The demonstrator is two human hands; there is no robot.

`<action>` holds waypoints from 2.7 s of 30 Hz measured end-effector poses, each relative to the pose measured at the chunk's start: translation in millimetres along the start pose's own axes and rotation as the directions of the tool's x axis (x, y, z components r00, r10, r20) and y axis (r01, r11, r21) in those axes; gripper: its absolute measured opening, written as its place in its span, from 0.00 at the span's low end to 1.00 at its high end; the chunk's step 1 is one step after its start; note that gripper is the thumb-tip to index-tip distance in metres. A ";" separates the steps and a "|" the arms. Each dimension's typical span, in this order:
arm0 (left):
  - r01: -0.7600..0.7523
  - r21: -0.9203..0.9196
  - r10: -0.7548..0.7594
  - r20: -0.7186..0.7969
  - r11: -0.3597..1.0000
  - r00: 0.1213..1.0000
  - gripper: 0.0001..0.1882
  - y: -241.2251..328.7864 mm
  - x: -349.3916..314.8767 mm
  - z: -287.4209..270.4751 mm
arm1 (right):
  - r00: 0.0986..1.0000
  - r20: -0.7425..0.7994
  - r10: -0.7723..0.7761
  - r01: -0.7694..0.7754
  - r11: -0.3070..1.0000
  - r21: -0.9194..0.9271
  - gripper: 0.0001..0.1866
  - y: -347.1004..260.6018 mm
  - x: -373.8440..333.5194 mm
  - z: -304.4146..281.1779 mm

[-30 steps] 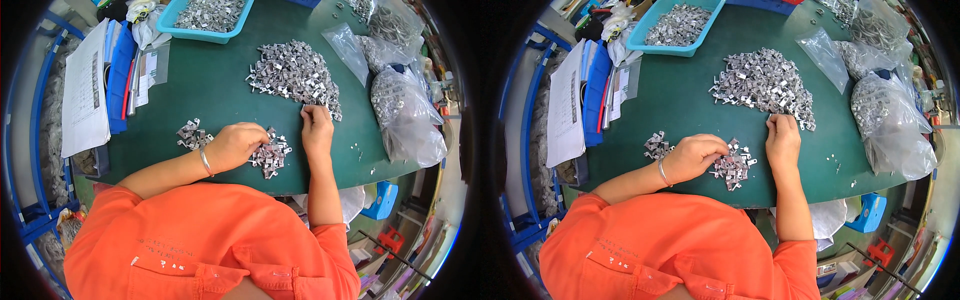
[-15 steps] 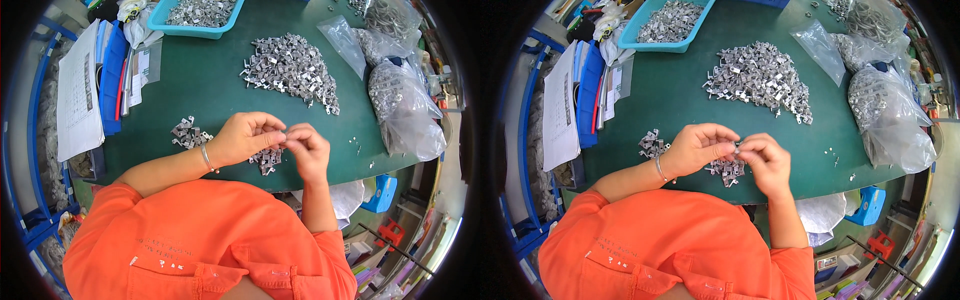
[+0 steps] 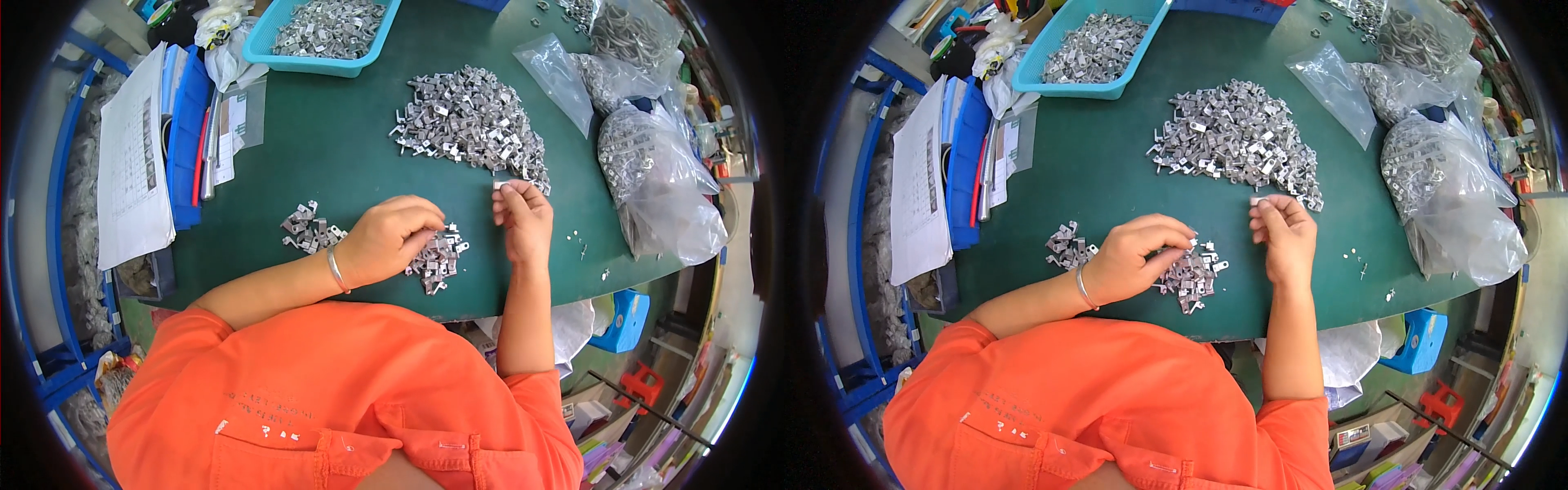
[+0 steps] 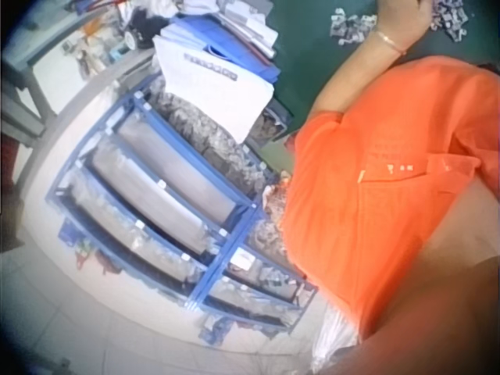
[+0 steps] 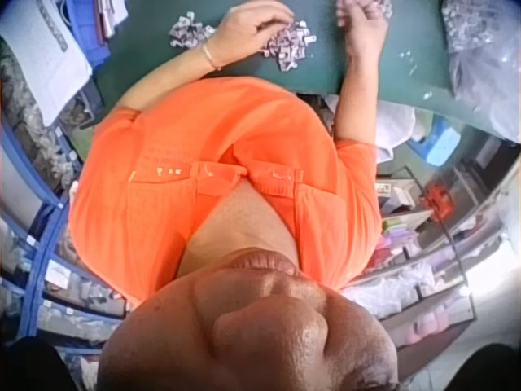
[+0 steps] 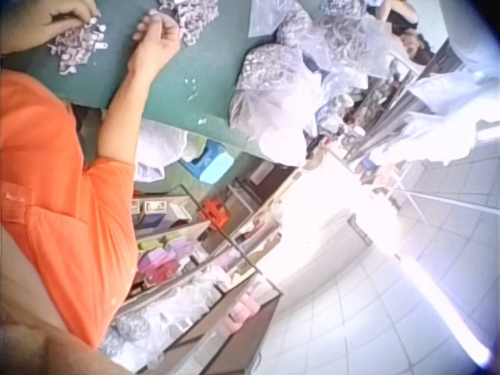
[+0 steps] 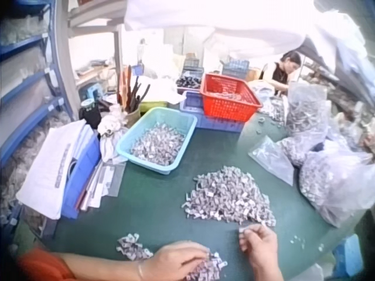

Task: The person sorts small silver metal parts on a green workbench. They pick up individual pieces from a large pile, inspect them, and place them into a smaller, separate pile. The person occasionally moves the pile to access more parts underneath.

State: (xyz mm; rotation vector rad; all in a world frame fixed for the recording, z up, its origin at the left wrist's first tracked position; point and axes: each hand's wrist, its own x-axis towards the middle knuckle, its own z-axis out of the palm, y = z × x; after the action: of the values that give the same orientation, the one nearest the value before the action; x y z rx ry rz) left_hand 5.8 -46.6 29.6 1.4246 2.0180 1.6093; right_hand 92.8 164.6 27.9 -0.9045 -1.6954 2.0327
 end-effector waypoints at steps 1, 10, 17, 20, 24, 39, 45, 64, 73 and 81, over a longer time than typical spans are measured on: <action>0.066 -0.051 -0.067 -0.001 0.996 0.998 0.07 1.1 0.7 -0.7 | 0.991 0.080 0.109 -0.124 0.968 0.220 0.03 -4.8 -6.2 -0.7; 0.436 -0.673 -0.432 0.188 0.597 0.882 0.10 16.1 13.8 2.1 | 0.971 0.238 0.006 -0.054 0.979 0.195 0.04 -7.2 -49.8 17.1; 0.043 -0.089 -0.054 -0.115 0.995 0.992 0.06 10.0 1.3 -22.0 | 0.741 0.355 -0.570 0.641 0.443 -0.627 0.06 -16.0 -24.6 13.5; 0.033 0.170 0.008 -0.235 0.985 0.972 0.07 14.3 -7.7 -56.4 | 0.729 0.175 -0.662 0.540 0.399 -0.741 0.06 -16.4 14.4 5.7; 0.178 0.422 -0.141 -0.119 0.889 0.983 0.06 4.4 -34.3 -98.1 | 0.689 0.224 -0.690 0.509 0.240 -0.827 0.06 -11.7 40.0 7.3; 0.077 0.432 -0.135 0.106 0.899 0.985 0.15 -12.2 4.0 -30.2 | 0.974 0.202 0.098 -0.149 0.956 0.252 0.06 -22.4 -24.8 12.7; 0.072 0.234 -0.087 0.054 0.969 0.995 0.07 -14.3 13.9 -17.6 | 0.984 0.176 -0.014 -0.012 0.990 0.142 0.05 -21.4 -44.5 14.9; -0.051 0.086 0.044 0.086 0.995 0.995 0.07 -3.0 4.0 1.1 | 0.617 0.310 -0.723 0.685 0.300 -0.664 0.03 -13.6 20.5 28.0; 0.110 -0.008 -0.110 0.003 0.994 0.994 0.07 -3.2 0.0 -6.0 | 0.991 0.124 0.053 -0.074 0.982 0.173 0.06 -24.0 18.7 10.0; 0.458 -0.729 -0.449 0.230 0.509 0.864 0.13 16.0 13.8 -2.8 | 0.880 0.412 -0.236 0.306 0.945 -0.112 0.03 -18.1 -41.4 23.3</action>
State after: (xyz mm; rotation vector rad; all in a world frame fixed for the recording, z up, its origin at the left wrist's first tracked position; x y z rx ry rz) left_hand 5.6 -38.7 49.5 0.5046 1.2166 1.8220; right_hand 105.5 125.5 57.6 -0.2781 -2.1005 1.9863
